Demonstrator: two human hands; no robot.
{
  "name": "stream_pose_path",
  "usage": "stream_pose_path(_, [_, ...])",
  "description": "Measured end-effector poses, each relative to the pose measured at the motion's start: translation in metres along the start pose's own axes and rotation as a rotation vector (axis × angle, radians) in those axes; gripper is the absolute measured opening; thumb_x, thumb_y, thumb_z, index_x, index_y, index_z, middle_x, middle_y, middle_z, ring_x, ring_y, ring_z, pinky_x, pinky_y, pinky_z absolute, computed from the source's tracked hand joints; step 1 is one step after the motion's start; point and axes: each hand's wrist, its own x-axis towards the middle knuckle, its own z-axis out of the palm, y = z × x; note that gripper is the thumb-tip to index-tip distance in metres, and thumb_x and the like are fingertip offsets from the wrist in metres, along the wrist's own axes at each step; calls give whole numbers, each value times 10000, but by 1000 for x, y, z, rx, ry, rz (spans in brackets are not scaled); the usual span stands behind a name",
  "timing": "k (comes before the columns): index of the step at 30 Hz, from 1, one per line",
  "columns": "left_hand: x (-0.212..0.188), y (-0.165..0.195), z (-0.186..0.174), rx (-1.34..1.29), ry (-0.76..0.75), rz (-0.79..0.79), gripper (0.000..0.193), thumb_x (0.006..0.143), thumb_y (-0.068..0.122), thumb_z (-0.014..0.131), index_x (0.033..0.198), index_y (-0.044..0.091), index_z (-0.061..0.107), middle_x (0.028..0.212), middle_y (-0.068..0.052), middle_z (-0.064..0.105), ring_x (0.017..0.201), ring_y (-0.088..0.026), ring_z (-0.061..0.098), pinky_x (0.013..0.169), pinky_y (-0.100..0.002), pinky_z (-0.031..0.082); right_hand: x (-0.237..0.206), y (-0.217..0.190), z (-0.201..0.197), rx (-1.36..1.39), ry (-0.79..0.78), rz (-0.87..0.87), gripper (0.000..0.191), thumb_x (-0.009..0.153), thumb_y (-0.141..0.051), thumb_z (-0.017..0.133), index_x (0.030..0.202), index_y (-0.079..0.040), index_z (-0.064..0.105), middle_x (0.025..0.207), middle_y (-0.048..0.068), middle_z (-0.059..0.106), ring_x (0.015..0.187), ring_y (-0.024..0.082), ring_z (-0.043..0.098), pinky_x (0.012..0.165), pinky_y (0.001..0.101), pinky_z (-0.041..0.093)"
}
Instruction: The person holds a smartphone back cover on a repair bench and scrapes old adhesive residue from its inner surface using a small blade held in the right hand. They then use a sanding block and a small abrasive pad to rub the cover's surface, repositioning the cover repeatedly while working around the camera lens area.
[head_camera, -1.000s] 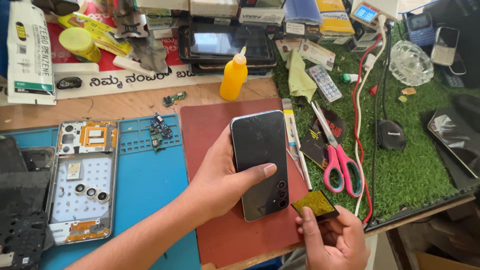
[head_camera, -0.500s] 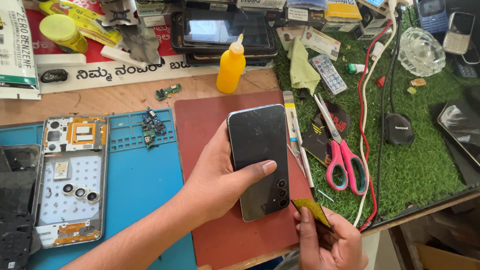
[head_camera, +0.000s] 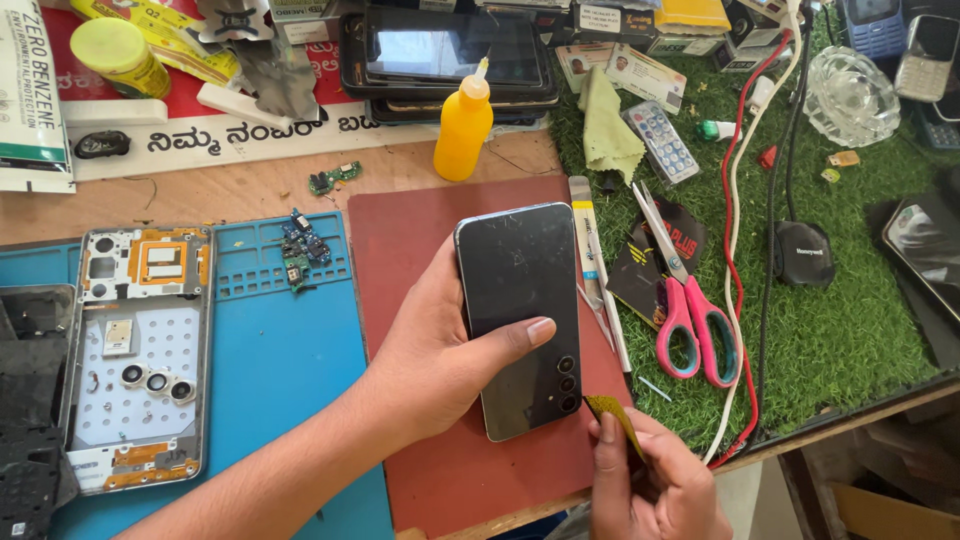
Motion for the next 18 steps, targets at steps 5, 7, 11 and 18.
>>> stream_pose_path(5, [0, 0, 0, -6, -7, 33, 545, 842, 15, 741, 1326, 62, 495, 1189, -28, 643, 1130, -88, 618, 996, -313, 534, 2, -5, 1, -25, 3, -51, 296, 922, 58, 718, 1122, 5, 506, 1008, 229, 735, 864, 164, 757, 794, 276, 621])
stream_pose_path(7, [0, 0, -1, 8, -2, 30, 542, 840, 17, 741, 1320, 63, 495, 1174, -26, 649, 1116, -88, 625, 987, -312, 539, 6, -10, -1, -42, -24, -69, 279, 913, 68, 729, 1115, 10, 546, 1009, 225, 740, 882, 170, 751, 832, 286, 615])
stream_pose_path(11, [0, 0, 0, 23, 6, 25, 550, 836, 23, 744, 1320, 71, 488, 1172, -22, 657, 1112, -84, 630, 985, -304, 537, 20, -21, -7, -36, -141, -127, 284, 870, 94, 730, 1120, 27, 613, 979, 191, 749, 914, 187, 768, 859, 301, 621])
stream_pose_path(18, [0, 2, -2, 30, 5, 37, 549, 836, 17, 741, 1324, 61, 494, 1182, -34, 663, 1116, -85, 633, 987, -307, 541, 33, -32, -10, -122, -154, -104, 237, 825, 62, 780, 1032, 27, 669, 931, 143, 749, 835, 146, 740, 807, 270, 592])
